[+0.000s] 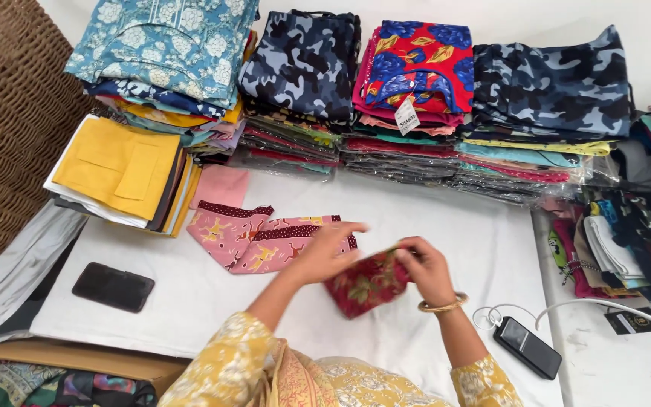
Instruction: The person folds several pieces of clothing on a white table. They fold a yellow garment, a red and blue floral garment, and a pink patterned garment, placing each folded item into a stack. The camera remains in a static overhead position throughout the task.
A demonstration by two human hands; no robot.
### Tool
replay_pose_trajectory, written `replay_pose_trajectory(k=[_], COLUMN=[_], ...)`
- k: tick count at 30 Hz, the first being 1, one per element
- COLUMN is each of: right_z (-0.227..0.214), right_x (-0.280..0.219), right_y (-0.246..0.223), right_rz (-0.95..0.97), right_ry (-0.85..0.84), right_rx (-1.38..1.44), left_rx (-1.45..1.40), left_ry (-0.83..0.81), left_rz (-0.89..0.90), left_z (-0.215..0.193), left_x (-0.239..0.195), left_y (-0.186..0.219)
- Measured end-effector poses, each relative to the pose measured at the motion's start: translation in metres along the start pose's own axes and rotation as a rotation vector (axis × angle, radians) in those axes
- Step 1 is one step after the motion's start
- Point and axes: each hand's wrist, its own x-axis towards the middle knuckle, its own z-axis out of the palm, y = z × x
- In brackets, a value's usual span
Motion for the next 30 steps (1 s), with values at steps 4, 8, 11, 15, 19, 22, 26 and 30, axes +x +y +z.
replay_pose_trajectory(k=[4,8,11,15,19,22,26,30], right_z=[-0.006,-0.054,-0.083,-0.087,-0.086,-0.085,-0.081,-0.075], right_x=[0.009,0.047,0.070,0.051,0.011,-0.027,-0.086,-0.118], right_y=[-0.027,-0.008,0.018,0.008,0.059,0.136,0.214,0.251], right_rz=[-0.178,-0.269,-0.207,-0.230,-0.154,0.028,0.249,0.368], right_ry=[-0.096,0.109,0.186,0.142,0.105,-0.003,-0.111,-0.211], right_rx=[-0.129,-0.084,0.022,0.190,0.120,0.104,0.020,0.076], left_rx=[-0.023,0.239,0.408,0.471,0.196,-0.213,-0.015,-0.054], left_ry=[-0.201,-0.189,-0.030,0.261,0.262,0.185,0.060,-0.040], left_rz=[-0.055,-0.133,-0.172,-0.058,-0.157,-0.436,-0.525,-0.722], left_z=[0.035,0.018,-0.024,-0.059,-0.048,-0.019,0.013,0.032], left_x=[0.015,0.017,0.027,0.025,-0.025,-0.090,-0.165,-0.204], left_y=[-0.017,-0.082,-0.072,-0.033,-0.061,-0.099,-0.108,-0.119])
